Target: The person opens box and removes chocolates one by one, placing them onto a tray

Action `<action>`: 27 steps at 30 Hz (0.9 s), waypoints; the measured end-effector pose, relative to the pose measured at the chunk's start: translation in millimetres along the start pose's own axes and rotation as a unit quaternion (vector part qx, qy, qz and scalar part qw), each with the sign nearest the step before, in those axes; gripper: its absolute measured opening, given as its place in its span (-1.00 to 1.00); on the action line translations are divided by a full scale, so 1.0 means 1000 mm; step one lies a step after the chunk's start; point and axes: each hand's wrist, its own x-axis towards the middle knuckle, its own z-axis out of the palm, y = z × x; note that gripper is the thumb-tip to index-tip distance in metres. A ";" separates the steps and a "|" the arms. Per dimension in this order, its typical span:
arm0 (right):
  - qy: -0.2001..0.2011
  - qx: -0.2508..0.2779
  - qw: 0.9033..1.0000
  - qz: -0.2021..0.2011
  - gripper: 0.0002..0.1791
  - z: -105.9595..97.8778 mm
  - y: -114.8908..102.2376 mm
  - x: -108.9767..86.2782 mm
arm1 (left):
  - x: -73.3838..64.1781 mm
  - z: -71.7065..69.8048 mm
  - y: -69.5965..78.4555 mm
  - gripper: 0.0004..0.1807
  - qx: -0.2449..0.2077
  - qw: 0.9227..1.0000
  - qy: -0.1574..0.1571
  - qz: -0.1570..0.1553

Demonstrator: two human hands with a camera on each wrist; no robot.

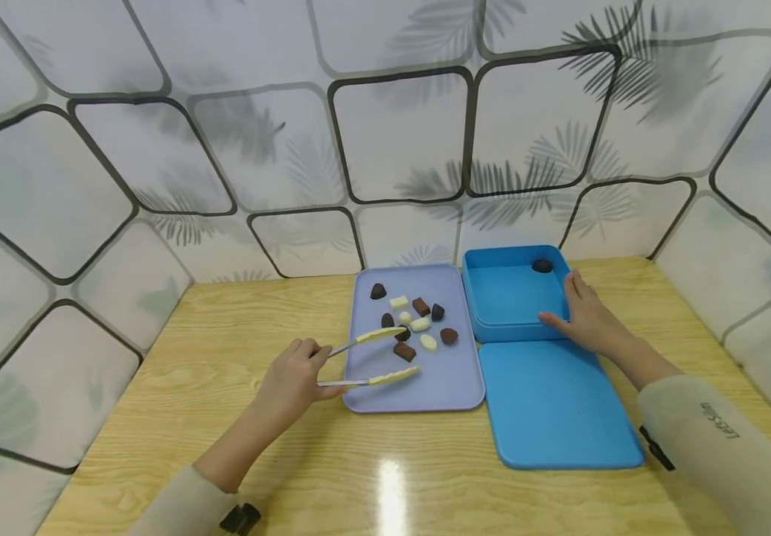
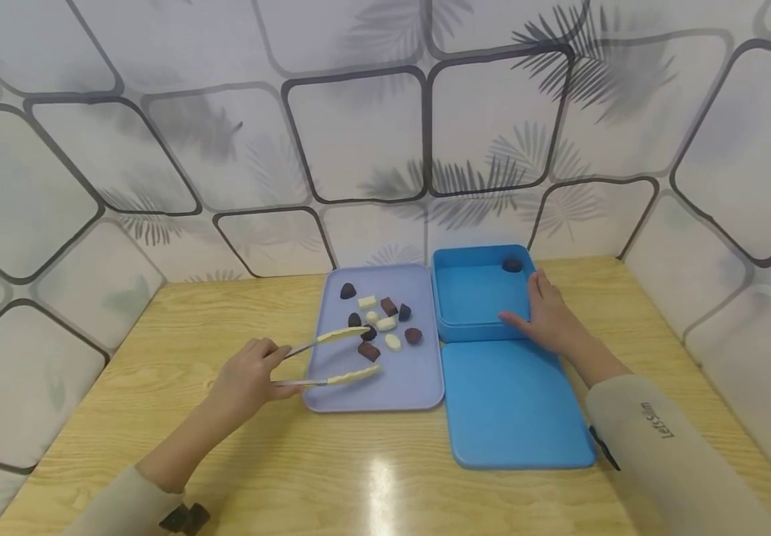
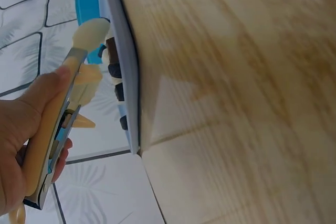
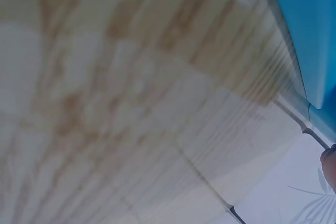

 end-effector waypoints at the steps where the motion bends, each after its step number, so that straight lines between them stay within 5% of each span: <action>1: 0.001 0.000 1.000 0.000 0.13 0.000 0.000 0.000 | 0.001 -0.001 0.001 -0.26 -0.009 1.000 -0.003 -0.007; 17: 0.004 0.000 1.000 0.002 0.13 0.000 0.003 0.002 | 0.022 0.000 0.005 -0.15 -0.106 0.993 -0.030 -0.049; 27: 0.003 0.001 1.000 0.002 0.13 0.001 0.002 0.000 | 0.058 0.007 0.011 -0.14 -0.126 0.991 -0.017 -0.046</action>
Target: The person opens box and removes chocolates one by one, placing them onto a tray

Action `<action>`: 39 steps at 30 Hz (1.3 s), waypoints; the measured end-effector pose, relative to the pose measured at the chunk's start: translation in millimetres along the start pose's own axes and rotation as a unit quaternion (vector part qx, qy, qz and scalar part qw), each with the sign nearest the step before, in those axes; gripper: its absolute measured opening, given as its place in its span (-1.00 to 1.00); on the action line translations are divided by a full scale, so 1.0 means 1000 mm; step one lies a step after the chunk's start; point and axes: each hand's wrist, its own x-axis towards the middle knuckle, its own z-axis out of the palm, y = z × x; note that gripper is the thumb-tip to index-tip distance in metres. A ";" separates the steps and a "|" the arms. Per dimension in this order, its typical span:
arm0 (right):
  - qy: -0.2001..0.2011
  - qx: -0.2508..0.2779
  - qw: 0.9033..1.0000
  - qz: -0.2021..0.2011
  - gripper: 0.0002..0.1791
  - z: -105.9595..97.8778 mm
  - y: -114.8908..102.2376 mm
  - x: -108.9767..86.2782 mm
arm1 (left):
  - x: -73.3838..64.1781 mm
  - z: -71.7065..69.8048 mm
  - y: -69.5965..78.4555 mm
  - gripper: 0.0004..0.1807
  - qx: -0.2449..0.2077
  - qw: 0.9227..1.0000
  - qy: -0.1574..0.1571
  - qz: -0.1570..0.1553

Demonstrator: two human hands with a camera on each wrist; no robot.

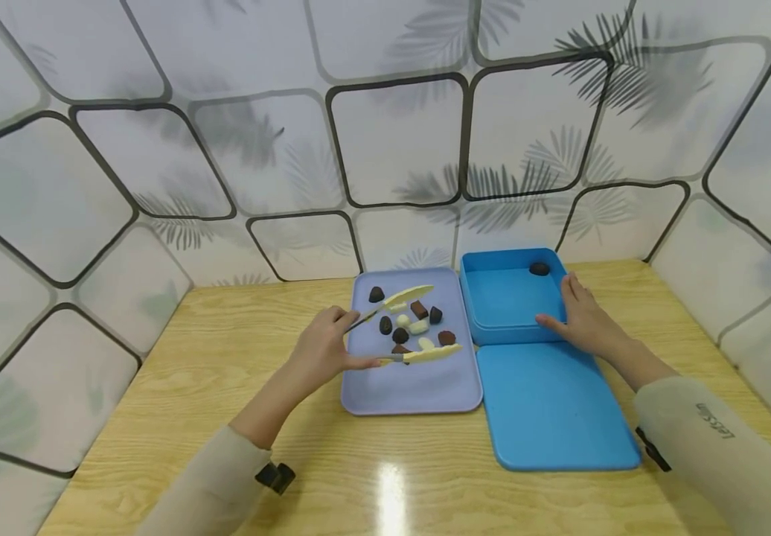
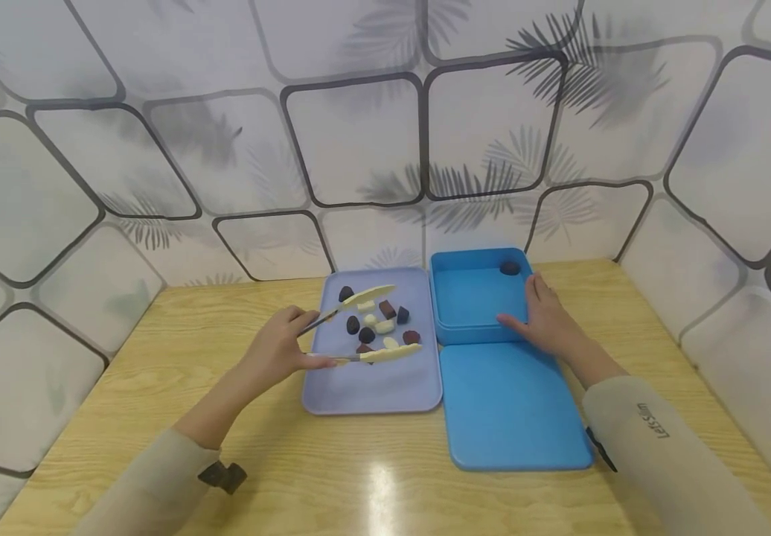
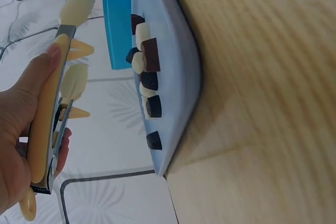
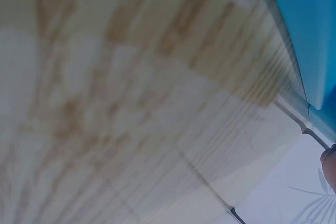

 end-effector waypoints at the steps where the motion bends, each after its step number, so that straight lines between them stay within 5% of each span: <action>1: 0.000 0.000 1.000 -0.001 0.12 0.000 0.000 0.000 | 0.004 0.001 0.002 -0.13 -0.002 1.000 -0.003 -0.003; 15: 0.007 0.003 1.000 -0.002 0.11 0.000 -0.001 -0.003 | 0.065 0.024 0.025 -0.17 -0.004 1.000 -0.012 0.010; 25: 0.010 0.006 1.000 -0.002 0.12 0.002 -0.002 -0.004 | 0.104 0.043 0.042 -0.18 0.026 0.989 -0.143 -0.026; 33: 0.015 0.003 1.000 -0.004 0.13 0.001 -0.004 -0.006 | 0.125 0.055 0.059 -0.20 0.056 0.981 -0.183 -0.026; 39: 0.014 0.002 1.000 -0.004 0.13 0.001 -0.005 -0.006 | 0.140 0.061 0.067 -0.28 0.069 0.980 -0.185 -0.015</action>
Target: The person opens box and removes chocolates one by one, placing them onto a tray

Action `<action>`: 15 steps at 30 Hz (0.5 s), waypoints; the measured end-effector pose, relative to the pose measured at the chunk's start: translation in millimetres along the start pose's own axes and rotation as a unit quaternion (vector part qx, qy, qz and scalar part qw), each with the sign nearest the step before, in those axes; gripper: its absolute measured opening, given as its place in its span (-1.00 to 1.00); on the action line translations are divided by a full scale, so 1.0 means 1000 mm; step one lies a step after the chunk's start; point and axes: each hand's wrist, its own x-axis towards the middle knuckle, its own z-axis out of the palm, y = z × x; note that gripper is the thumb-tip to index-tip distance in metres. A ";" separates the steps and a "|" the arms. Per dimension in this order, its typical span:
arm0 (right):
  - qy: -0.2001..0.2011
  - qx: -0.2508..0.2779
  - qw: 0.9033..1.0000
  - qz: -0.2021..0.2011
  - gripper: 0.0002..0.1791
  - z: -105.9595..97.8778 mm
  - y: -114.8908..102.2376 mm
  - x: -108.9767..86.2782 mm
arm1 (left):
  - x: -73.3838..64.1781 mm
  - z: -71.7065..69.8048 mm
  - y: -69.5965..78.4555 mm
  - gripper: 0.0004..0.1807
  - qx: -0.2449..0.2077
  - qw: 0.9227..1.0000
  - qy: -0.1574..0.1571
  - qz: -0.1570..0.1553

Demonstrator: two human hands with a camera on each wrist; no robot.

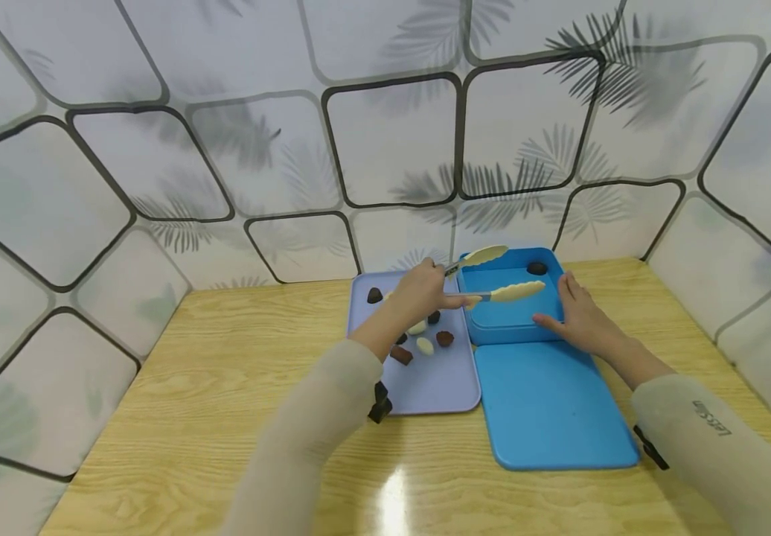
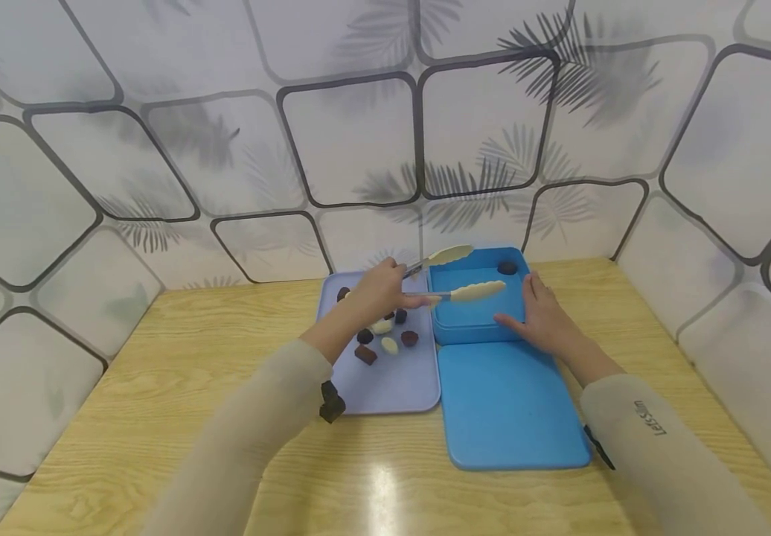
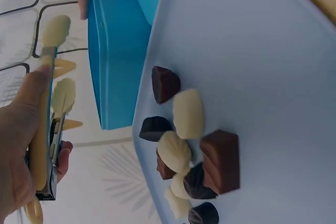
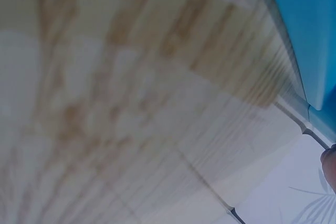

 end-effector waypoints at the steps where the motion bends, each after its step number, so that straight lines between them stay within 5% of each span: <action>1: 0.000 -0.002 1.000 0.000 0.13 0.000 0.001 0.001 | 0.003 0.000 0.001 -0.30 0.005 1.000 0.002 0.004; 9: 0.004 -0.008 1.000 0.001 0.15 0.003 0.006 0.005 | 0.024 -0.003 0.012 -0.41 0.058 0.998 -0.006 0.010; 15: -0.002 -0.010 1.000 0.005 0.14 0.003 0.006 0.005 | 0.039 -0.005 0.029 -0.36 0.103 0.993 -0.049 -0.009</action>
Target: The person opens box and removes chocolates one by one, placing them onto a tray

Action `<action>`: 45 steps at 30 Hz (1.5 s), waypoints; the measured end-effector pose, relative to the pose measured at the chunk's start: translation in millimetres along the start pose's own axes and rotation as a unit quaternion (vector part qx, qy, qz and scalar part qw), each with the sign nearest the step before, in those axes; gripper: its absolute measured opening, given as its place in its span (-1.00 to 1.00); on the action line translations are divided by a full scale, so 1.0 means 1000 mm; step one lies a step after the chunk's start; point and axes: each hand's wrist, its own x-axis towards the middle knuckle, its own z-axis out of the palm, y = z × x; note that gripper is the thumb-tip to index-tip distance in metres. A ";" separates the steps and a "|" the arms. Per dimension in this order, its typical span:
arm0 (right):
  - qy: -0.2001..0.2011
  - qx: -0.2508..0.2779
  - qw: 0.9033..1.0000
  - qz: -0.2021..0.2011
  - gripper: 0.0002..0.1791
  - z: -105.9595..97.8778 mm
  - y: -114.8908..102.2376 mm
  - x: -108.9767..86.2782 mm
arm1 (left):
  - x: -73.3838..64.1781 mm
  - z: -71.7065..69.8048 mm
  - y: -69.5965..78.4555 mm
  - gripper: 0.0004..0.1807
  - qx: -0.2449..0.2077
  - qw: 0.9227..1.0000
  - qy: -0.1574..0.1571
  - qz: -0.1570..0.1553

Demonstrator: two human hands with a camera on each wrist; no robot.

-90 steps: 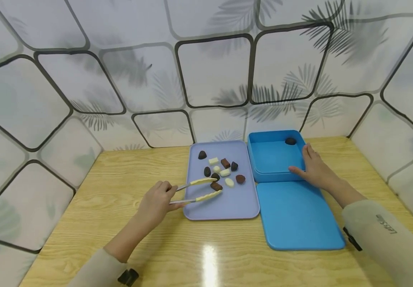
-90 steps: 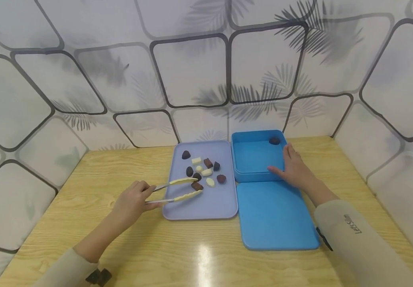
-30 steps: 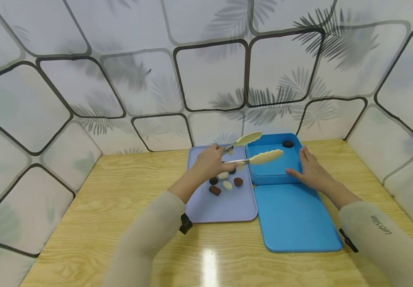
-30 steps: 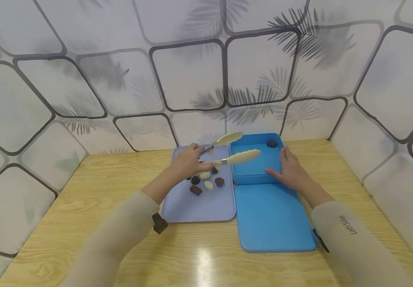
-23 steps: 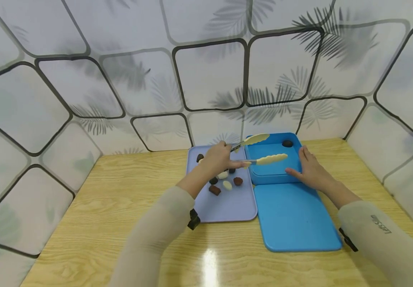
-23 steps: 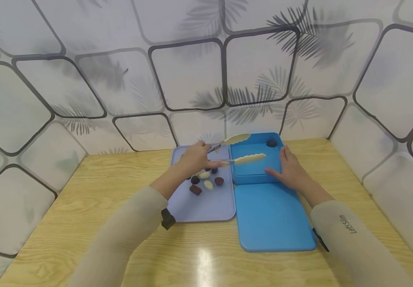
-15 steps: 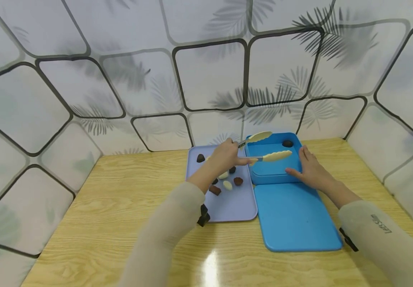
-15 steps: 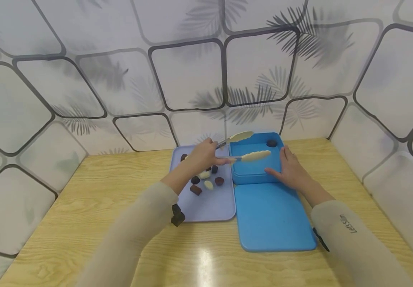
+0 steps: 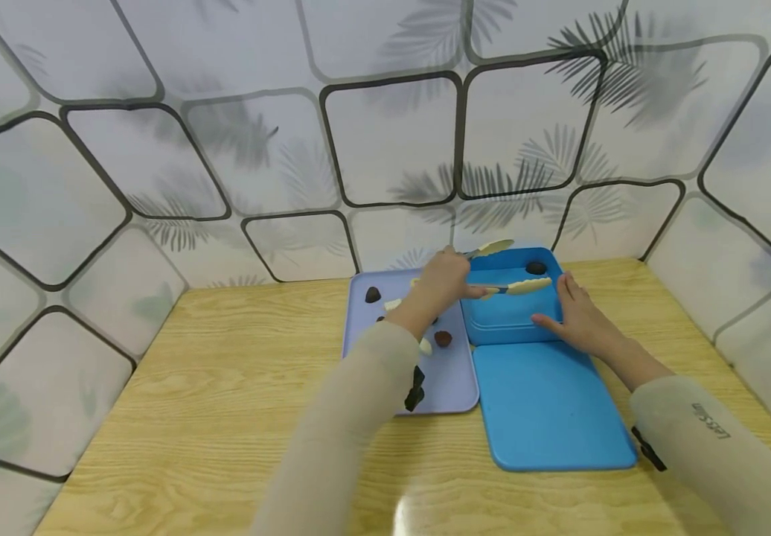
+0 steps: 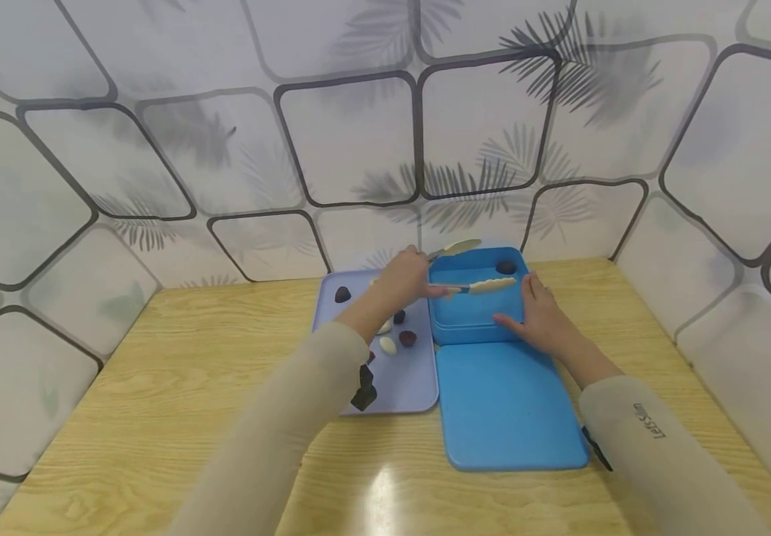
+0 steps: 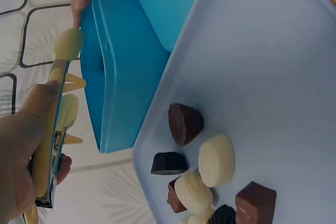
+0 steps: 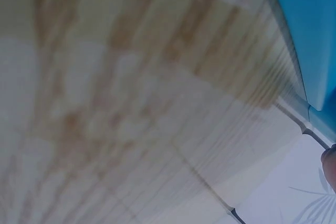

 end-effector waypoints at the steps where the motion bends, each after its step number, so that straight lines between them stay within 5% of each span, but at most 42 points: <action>1: -0.001 0.001 1.000 0.000 0.14 0.001 -0.001 0.001 | 0.002 0.000 0.002 -0.36 -0.004 1.000 -0.009 -0.005; 5: -0.004 0.007 1.000 -0.002 0.13 0.004 -0.004 0.002 | 0.009 0.003 0.010 -0.34 -0.009 0.999 -0.039 -0.026; 14: -0.011 0.014 1.000 -0.003 0.13 0.010 -0.007 -0.006 | 0.026 0.024 0.038 -0.33 0.015 0.998 -0.051 -0.033; 19: 0.012 0.016 1.000 -0.010 0.13 0.005 -0.006 -0.011 | 0.035 0.020 0.056 -0.41 0.014 0.997 -0.040 -0.063; 24: 0.017 0.012 1.000 -0.008 0.13 0.001 -0.005 -0.012 | 0.040 0.015 0.065 -0.44 0.017 0.995 -0.060 -0.079; 35: 0.014 0.003 1.000 -0.018 0.12 -0.001 -0.006 -0.006 | 0.039 0.027 0.060 -0.55 0.015 0.997 -0.038 -0.060; 45: 0.007 0.002 1.000 -0.017 0.13 0.004 -0.006 0.007 | 0.030 0.034 0.040 -0.55 0.020 0.998 -0.026 -0.059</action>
